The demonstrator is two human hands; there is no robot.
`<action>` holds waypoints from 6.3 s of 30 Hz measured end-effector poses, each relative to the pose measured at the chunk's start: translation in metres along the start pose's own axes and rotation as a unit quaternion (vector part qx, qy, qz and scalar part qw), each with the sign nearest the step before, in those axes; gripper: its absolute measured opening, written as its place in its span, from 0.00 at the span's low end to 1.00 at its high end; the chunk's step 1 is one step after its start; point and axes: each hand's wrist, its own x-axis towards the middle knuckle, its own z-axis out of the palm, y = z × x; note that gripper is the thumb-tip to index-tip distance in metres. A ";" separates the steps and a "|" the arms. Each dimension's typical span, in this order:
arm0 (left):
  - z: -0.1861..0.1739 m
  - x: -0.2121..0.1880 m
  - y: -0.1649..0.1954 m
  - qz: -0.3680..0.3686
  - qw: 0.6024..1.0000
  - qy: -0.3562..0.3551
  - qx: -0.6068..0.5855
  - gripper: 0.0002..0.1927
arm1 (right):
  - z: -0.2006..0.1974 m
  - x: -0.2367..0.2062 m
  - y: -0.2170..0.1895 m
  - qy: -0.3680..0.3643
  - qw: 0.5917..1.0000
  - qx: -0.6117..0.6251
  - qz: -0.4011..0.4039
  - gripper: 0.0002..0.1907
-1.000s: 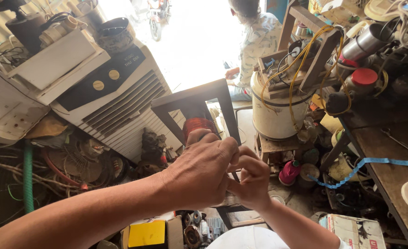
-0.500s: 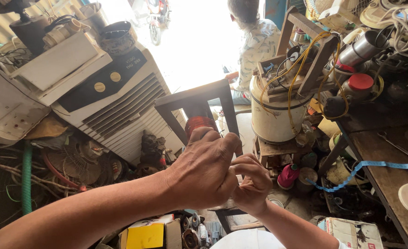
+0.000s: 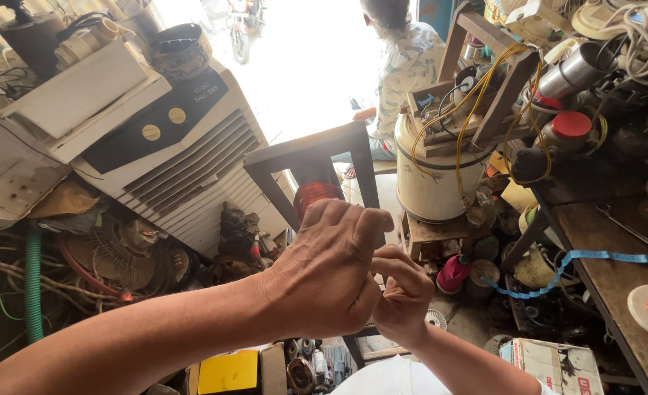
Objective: The person hand-winds copper magnet wire around a blue plastic tube, rotating the tube and guiding the wire to build up even coil layers. They then tuck and press the wire end to secure the finished coil.
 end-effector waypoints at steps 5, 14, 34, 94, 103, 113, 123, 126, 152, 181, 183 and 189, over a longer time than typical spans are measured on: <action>0.001 -0.001 -0.002 -0.016 1.000 -0.007 -0.003 0.32 | 0.000 0.000 -0.003 -0.013 0.996 0.059 0.064 0.12; 0.002 -0.007 -0.004 -0.004 1.000 -0.004 -0.017 0.35 | -0.005 0.014 -0.023 -0.086 0.980 0.049 0.173 0.07; -0.025 -0.006 -0.043 0.191 0.971 -0.012 -0.142 0.37 | -0.003 0.013 -0.051 -0.097 0.964 -0.245 -0.045 0.18; 0.215 -0.131 -0.113 -0.343 0.778 0.473 -0.231 0.36 | -0.062 0.262 0.159 -0.097 0.994 0.021 0.037 0.16; 0.206 -0.104 -0.116 -0.294 0.735 0.550 -0.266 0.45 | -0.033 0.235 0.138 -0.218 0.971 0.092 -0.028 0.18; 0.226 -0.155 -0.123 -0.326 0.817 0.324 -0.348 0.43 | 0.016 0.193 0.104 -0.318 0.931 0.154 0.093 0.17; 0.215 -0.143 -0.049 -0.135 0.807 0.266 -0.510 0.35 | 0.006 0.149 0.039 -0.386 0.904 0.180 0.045 0.21; 0.208 -0.140 -0.042 -0.116 0.798 0.274 -0.524 0.33 | 0.006 0.144 0.031 -0.386 0.903 0.180 0.057 0.21; 0.042 -0.087 -0.023 -0.023 0.929 0.341 -0.145 0.20 | -0.002 0.085 -0.099 -0.097 0.979 -0.181 -0.014 0.19; 0.095 -0.049 -0.061 -0.038 0.783 0.310 -0.538 0.33 | -0.021 0.057 -0.036 -0.074 0.994 -0.037 0.070 0.08; 0.110 -0.053 -0.063 -0.027 0.761 0.319 -0.565 0.34 | -0.023 0.050 -0.028 -0.089 0.994 -0.037 0.057 0.08; 0.120 -0.061 -0.065 -0.039 0.760 0.336 -0.555 0.33 | -0.026 0.051 -0.027 -0.102 0.991 -0.077 0.033 0.07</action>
